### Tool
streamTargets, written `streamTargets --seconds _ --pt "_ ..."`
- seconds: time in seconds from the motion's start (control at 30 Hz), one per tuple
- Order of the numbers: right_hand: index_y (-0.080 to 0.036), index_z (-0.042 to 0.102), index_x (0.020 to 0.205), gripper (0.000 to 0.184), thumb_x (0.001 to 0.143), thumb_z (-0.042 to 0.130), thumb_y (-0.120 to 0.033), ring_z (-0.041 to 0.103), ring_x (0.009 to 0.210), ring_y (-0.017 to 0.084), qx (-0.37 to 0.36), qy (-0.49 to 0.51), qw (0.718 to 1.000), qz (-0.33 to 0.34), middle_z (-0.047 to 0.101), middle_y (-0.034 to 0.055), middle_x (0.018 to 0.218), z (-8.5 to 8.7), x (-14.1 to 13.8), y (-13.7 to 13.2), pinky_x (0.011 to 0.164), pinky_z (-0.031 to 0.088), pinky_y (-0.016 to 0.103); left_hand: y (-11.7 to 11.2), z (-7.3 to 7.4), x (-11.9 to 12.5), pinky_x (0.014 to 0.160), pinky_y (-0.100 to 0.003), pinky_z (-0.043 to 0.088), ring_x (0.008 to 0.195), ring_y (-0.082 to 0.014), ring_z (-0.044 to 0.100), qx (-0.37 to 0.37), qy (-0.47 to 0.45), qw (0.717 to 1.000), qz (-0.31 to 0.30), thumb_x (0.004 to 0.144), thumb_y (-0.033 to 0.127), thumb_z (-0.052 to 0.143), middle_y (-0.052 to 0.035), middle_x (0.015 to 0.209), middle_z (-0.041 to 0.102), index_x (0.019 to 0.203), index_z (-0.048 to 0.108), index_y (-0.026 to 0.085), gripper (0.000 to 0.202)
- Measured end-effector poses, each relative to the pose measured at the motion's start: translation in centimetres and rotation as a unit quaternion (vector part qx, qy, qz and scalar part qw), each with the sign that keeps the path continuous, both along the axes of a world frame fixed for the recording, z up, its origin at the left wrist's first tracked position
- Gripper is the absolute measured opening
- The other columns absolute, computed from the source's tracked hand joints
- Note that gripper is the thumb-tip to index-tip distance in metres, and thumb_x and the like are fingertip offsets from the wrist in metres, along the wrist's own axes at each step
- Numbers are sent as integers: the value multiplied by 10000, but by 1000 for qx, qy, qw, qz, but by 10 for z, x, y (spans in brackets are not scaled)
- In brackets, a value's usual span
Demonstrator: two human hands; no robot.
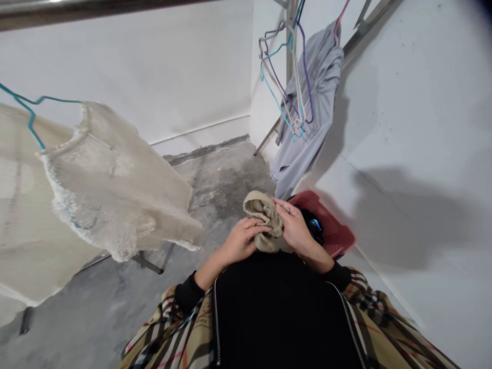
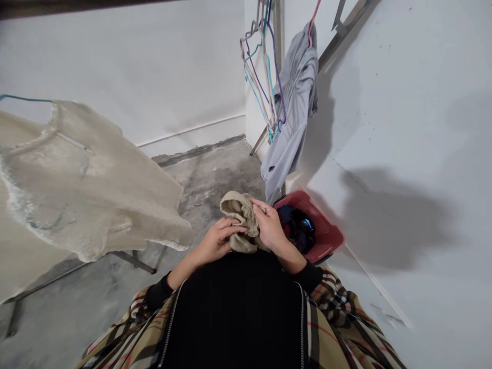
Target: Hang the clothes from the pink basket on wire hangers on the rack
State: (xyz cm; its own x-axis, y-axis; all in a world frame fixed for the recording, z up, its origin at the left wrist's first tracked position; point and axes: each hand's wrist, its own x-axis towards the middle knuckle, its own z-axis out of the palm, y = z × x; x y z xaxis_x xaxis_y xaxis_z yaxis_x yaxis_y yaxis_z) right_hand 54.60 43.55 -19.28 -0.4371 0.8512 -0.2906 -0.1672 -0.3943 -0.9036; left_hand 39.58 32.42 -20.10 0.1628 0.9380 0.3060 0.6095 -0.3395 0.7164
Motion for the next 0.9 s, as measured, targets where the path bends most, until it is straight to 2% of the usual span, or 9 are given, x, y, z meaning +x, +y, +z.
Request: streamTargets --seconds 0.1,0.27,0.33,0.4,0.47,0.6,0.73,0.83,0.9 --pt "-233 654 1023 362 694 742 -353 678 1000 219 -72 92 992 -36 739 33 1009 7 8 10 930 526 382 -5 -5 -14 924 -371 459 1033 -213 600 -13 -27 999 37 866 215 558 -108 1117 660 1127 667 239 284" --pt "-250 649 988 287 729 710 -359 660 1057 195 -78 104 991 -40 734 15 1030 19 21 17 910 543 339 -19 -21 -39 1030 -427 405 1182 -245 535 -106 -102 987 64 775 142 596 -114 1214 611 1134 657 222 374" --pt "-247 651 978 279 729 708 -358 656 1068 191 -89 110 989 -43 737 13 1019 21 21 16 918 541 334 -23 -26 -43 1037 -427 405 1250 -258 494 -158 -197 967 44 731 122 599 -118 1315 546 1151 634 212 431" --pt "-246 658 975 275 727 713 -350 655 1071 191 -105 123 986 -42 741 10 1018 23 20 13 926 540 332 -23 -30 -39 988 -395 445 1259 -260 492 -204 -309 928 48 722 146 625 -117 1371 498 1156 594 212 440" --pt "-247 666 972 271 724 725 -338 658 1067 190 -119 137 983 -40 744 0 1016 26 18 9 933 540 330 -20 -34 -28 940 -356 467 1208 -240 528 -226 -375 894 93 727 210 681 -108 1350 514 1169 535 221 466" --pt "-259 680 973 295 707 762 -356 662 1063 190 -146 170 974 -24 748 -25 1013 33 13 2 953 531 326 -4 -53 1 933 -347 451 1081 -216 578 -185 -348 886 244 679 326 774 -101 1220 590 1227 467 211 639" --pt "-275 686 1009 328 709 759 -386 662 1069 205 -133 167 977 -18 744 -15 1049 34 15 -1 967 521 346 9 -69 15 910 -339 451 1004 -237 609 -178 -367 842 353 697 373 738 -88 1026 669 1024 629 173 399" --pt "-297 672 1069 357 734 735 -403 668 1055 216 -97 138 985 -29 734 -4 1090 32 23 5 957 524 371 13 -56 7 846 -329 489 913 -226 651 -187 -469 795 336 750 411 668 -83 938 705 969 655 164 330" --pt "-299 664 1102 378 748 722 -417 674 1037 224 -62 114 991 -22 725 15 1115 28 32 12 941 529 383 10 -33 -4 831 -330 509 884 -224 674 -218 -575 733 291 735 379 687 -76 917 725 1008 653 167 348"
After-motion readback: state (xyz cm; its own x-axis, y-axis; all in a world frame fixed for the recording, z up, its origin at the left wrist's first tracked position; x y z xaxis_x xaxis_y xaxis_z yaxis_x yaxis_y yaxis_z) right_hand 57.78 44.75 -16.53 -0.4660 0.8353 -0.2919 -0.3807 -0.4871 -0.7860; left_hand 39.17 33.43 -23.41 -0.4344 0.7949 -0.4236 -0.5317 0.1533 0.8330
